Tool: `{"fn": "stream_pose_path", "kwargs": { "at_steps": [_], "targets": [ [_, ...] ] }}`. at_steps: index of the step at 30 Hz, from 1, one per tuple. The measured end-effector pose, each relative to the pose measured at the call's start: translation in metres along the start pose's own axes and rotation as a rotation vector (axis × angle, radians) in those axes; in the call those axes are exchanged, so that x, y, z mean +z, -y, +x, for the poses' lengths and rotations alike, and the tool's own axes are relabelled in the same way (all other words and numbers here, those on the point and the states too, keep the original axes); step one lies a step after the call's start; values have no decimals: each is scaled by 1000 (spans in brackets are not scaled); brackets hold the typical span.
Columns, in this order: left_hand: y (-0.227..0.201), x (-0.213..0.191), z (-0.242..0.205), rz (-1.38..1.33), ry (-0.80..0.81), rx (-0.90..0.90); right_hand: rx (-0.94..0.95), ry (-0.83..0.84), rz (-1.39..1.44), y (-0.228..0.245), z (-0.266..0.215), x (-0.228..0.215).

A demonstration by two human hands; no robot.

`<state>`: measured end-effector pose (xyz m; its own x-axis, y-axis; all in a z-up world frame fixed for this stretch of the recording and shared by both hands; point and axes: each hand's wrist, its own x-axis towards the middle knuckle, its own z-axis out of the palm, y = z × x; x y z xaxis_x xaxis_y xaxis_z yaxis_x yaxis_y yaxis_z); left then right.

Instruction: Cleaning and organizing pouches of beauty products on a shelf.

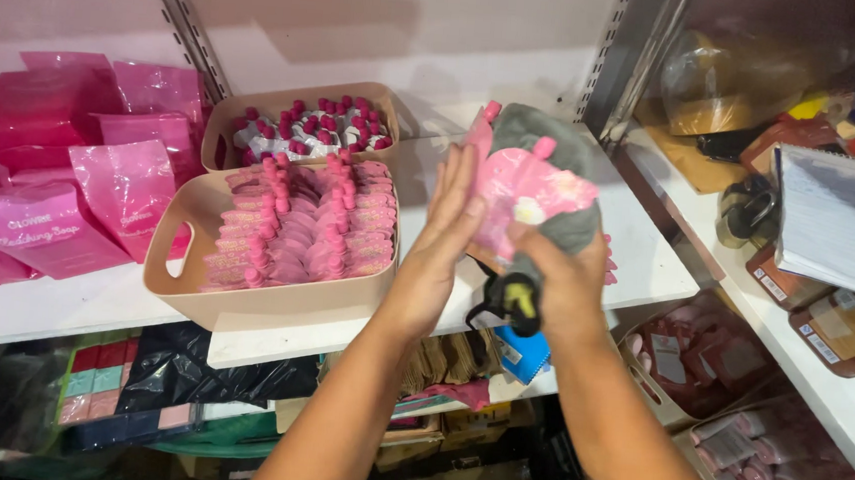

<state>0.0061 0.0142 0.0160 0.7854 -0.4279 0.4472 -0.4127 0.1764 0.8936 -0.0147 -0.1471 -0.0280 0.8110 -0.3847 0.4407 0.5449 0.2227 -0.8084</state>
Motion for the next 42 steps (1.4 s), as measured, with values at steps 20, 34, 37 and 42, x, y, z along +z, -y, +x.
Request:
{"fn": "stream_pose_path", "kwargs": {
  "at_steps": [20, 34, 37, 42],
  "targets": [
    [0, -54, -4, -921, 49, -389, -6, 73, -41, 20, 35, -10],
    [45, -24, 0, -855, -155, -315, -746, 301, -830, 21, -39, 75],
    [27, -14, -9, -857, -143, -311, -546, 175, -805, 7, -12, 60],
    [27, -8, -14, -1002, -35, -335, -534, -36, -826, 4, -8, 55]
  ]
}}
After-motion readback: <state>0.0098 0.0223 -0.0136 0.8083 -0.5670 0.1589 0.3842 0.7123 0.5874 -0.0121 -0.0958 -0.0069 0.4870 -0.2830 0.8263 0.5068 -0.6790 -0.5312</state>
